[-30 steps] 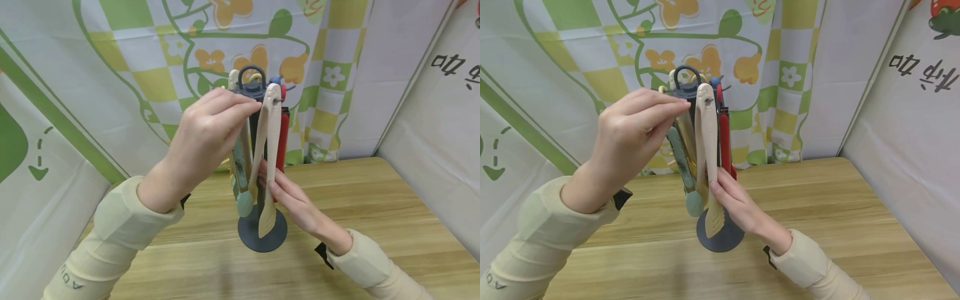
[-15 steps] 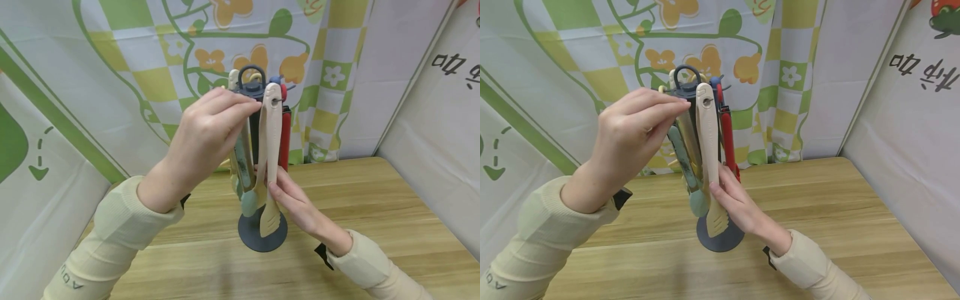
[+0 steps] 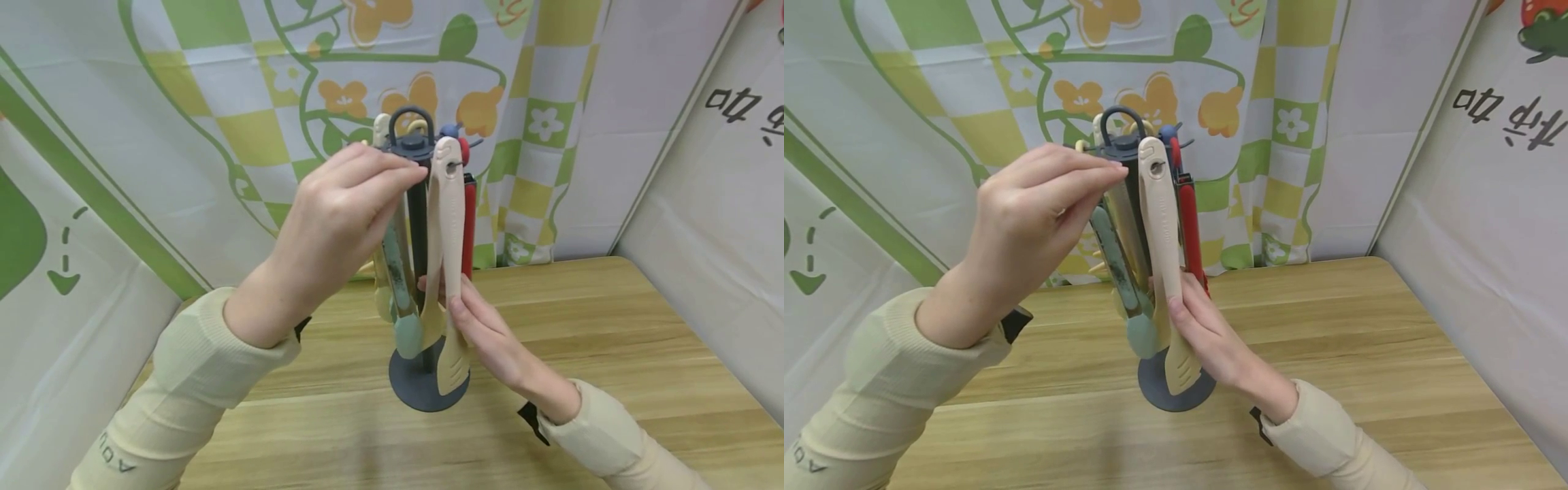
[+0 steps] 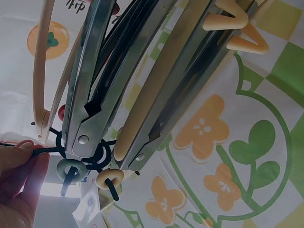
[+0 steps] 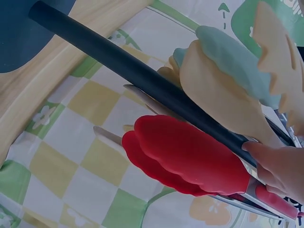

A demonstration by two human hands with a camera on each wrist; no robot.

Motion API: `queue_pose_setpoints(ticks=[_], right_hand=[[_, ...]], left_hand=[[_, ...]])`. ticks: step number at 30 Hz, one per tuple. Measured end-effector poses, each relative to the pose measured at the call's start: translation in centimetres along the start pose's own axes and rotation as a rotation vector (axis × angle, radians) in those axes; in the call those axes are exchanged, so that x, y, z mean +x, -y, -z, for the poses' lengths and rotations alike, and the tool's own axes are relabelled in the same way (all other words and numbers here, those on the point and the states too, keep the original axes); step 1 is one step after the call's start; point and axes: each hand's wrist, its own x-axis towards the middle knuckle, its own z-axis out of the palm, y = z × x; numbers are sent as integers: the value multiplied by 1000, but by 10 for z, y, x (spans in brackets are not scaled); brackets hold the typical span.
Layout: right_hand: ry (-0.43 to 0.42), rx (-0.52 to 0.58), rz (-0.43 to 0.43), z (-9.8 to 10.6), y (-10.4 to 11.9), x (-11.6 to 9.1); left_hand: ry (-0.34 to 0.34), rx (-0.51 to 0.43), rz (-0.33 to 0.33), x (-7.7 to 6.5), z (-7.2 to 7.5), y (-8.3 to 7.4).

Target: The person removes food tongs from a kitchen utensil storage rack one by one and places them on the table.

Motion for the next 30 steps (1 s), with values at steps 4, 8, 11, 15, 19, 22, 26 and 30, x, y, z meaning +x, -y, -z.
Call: queue_pose_setpoints(ticks=[4, 8, 11, 15, 19, 22, 26, 30], right_hand=[[-9, -34, -8, 1, 2, -2], [-5, -27, -12, 2, 4, -4], [1, 6, -23, 4, 4, -5], [3, 93, -33, 7, 4, -7], [9, 183, -12, 11, 4, -8], [18, 231, 18, 12, 3, -8], [30, 277, 45, 13, 3, -8], [37, 294, 54, 14, 3, -9]], left_hand=[[-2, -5, -2, 0, 0, 0], [-6, -9, -4, 0, 0, 0], [-8, -8, -3, 1, 0, 0], [-6, -7, -1, 1, 0, 0], [-3, -4, 1, 0, 0, 0], [-3, -4, 1, 0, 0, 1], [-5, -8, 1, -1, 0, 1], [-3, -7, 2, -1, 0, 1]])
